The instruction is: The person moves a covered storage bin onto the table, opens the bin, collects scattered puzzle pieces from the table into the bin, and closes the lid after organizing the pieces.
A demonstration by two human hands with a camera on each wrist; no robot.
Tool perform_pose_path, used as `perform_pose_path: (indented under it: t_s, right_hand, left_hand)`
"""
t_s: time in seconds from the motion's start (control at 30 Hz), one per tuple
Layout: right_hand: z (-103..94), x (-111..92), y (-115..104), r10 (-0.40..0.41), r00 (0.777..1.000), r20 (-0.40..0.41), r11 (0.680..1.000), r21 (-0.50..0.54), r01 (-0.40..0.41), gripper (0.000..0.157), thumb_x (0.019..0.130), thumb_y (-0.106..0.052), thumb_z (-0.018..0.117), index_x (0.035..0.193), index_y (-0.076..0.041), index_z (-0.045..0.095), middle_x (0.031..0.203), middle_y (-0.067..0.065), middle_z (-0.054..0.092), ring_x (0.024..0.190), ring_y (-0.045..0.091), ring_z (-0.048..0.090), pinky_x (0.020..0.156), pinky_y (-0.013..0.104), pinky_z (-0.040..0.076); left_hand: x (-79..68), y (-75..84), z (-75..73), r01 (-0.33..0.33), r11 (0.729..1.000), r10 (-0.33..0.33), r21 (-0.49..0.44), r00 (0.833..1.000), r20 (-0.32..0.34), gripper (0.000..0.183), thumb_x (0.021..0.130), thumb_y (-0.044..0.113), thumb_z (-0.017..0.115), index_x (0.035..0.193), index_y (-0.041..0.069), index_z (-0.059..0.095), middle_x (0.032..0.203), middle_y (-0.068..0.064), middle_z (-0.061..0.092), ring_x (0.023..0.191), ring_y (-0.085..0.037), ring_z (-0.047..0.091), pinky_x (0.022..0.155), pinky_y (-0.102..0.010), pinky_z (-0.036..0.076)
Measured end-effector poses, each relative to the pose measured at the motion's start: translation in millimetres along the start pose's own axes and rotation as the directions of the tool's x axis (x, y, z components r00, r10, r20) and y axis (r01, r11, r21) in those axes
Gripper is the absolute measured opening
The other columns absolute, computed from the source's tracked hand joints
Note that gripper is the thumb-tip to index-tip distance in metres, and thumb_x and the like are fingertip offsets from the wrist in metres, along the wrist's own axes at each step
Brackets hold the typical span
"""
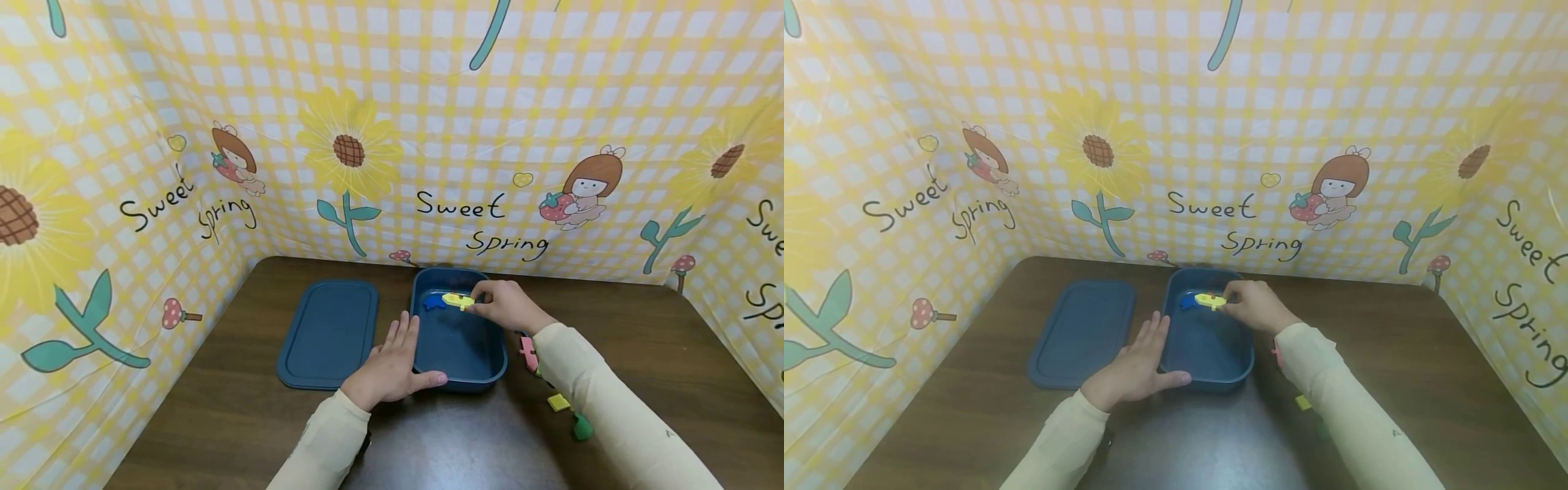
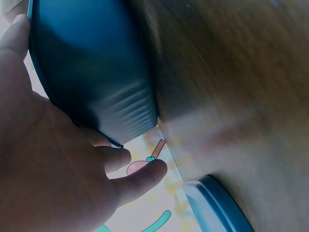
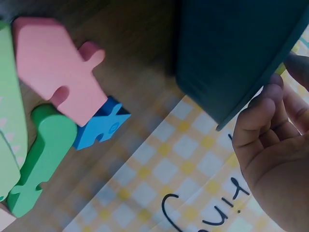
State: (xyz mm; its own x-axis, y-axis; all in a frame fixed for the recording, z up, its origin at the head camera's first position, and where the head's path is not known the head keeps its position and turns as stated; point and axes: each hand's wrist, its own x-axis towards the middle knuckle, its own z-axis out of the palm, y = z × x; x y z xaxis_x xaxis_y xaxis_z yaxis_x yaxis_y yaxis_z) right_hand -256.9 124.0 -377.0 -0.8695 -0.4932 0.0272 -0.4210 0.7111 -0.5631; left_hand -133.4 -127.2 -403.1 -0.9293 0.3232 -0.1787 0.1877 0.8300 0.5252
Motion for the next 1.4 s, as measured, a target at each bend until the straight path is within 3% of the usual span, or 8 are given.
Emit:
perform_pose_path:
  t_s: [0.5,1.0,1.4]
  right_hand:
    - [3.7,-0.6,-11.7,-0.006,1.0,0.016,1.0,0.011,0.006,0.015,0.094,-0.021,0.074,0.104,-0.01,0.071,0.077,0.008,0.06,0.063,0.019,0.053,0.056,0.033,0.045]
    - [10.1,0.9,-18.4,-0.047,0.998,0.042,0.999,0.024,0.046,0.013,0.094,-0.021,0.074,0.102,-0.011,0.069,0.074,0.002,0.059,0.06,0.018,0.053,0.055,0.033,0.046]
    - [15.4,2.3,-19.0,-0.06,0.996,0.068,0.998,0.01,0.06,0.01,0.094,-0.02,0.073,0.099,-0.013,0.07,0.08,0.001,0.062,0.067,0.018,0.055,0.06,0.033,0.049]
  left_hand:
    - [0.4,0.0,-0.6,0.003,1.0,-0.003,-0.004,1.0,0.01,0.11,0.091,0.069,0.059,0.163,0.012,-0.002,0.168,-0.01,-0.011,0.153,-0.03,-0.005,0.115,-0.063,0.016]
    - [0.7,-0.3,-0.4,-0.004,1.0,0.004,0.0,1.0,-0.001,0.11,0.091,0.069,0.058,0.163,0.012,-0.001,0.168,-0.01,-0.01,0.153,-0.031,-0.004,0.114,-0.064,0.017]
    - [-0.5,1.2,-0.4,0.0,1.0,0.0,-0.006,1.0,0.001,0.109,0.092,0.068,0.059,0.163,0.011,-0.001,0.168,-0.01,-0.01,0.153,-0.031,-0.004,0.114,-0.064,0.017]
